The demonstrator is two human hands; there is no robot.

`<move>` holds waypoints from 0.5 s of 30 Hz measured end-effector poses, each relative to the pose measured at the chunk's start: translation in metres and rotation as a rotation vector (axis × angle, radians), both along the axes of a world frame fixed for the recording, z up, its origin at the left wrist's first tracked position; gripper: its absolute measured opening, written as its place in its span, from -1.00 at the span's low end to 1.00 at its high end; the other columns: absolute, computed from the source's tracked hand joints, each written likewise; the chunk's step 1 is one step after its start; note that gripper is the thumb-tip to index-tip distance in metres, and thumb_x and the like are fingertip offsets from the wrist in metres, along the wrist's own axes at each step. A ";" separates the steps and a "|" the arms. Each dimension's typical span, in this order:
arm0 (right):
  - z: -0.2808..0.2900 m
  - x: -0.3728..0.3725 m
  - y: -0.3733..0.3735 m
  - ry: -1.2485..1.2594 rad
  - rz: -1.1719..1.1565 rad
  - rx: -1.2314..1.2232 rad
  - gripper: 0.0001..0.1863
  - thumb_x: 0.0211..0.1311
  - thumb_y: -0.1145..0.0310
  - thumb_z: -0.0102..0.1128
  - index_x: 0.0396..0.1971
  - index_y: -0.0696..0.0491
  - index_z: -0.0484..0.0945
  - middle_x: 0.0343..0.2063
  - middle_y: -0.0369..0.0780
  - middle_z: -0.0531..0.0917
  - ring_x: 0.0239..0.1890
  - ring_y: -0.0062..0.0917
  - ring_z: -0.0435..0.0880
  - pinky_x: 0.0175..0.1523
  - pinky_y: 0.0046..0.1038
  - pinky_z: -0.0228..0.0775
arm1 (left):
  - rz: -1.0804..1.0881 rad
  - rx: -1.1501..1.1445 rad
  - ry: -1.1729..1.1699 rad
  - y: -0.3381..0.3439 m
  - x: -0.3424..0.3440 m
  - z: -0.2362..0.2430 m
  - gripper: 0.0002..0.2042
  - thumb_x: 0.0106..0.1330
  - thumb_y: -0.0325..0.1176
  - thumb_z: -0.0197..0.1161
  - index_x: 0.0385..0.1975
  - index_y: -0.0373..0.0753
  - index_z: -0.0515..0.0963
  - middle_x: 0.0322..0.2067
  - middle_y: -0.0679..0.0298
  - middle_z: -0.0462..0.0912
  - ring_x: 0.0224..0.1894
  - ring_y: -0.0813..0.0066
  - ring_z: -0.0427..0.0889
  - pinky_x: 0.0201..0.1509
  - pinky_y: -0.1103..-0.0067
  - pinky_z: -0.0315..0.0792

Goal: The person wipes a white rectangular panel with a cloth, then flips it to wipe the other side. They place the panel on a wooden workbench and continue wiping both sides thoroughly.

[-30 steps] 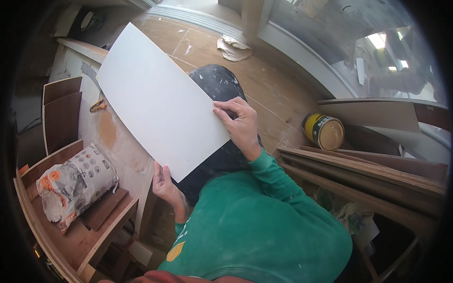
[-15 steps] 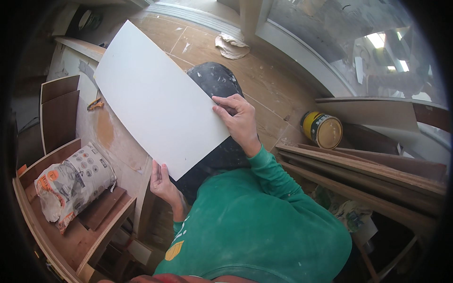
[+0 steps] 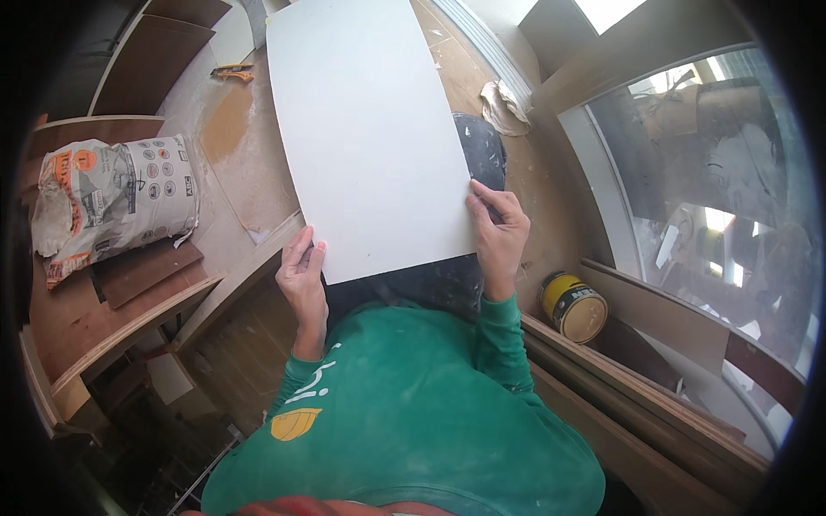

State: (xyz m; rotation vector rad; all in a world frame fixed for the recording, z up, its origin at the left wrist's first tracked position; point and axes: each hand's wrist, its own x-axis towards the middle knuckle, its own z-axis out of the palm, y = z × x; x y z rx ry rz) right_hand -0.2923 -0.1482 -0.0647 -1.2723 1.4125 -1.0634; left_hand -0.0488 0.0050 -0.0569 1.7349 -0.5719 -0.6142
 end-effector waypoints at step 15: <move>0.019 0.028 0.011 0.995 0.261 -0.489 -0.39 0.37 0.55 0.05 0.42 0.16 0.29 0.36 0.07 0.34 0.42 -0.10 0.27 0.48 -0.09 0.09 | 0.059 -0.202 0.427 0.004 -0.005 -0.014 -0.37 0.44 -0.50 0.29 0.40 -0.36 0.10 -0.12 0.04 0.67 -0.18 0.60 0.65 -0.07 0.68 0.53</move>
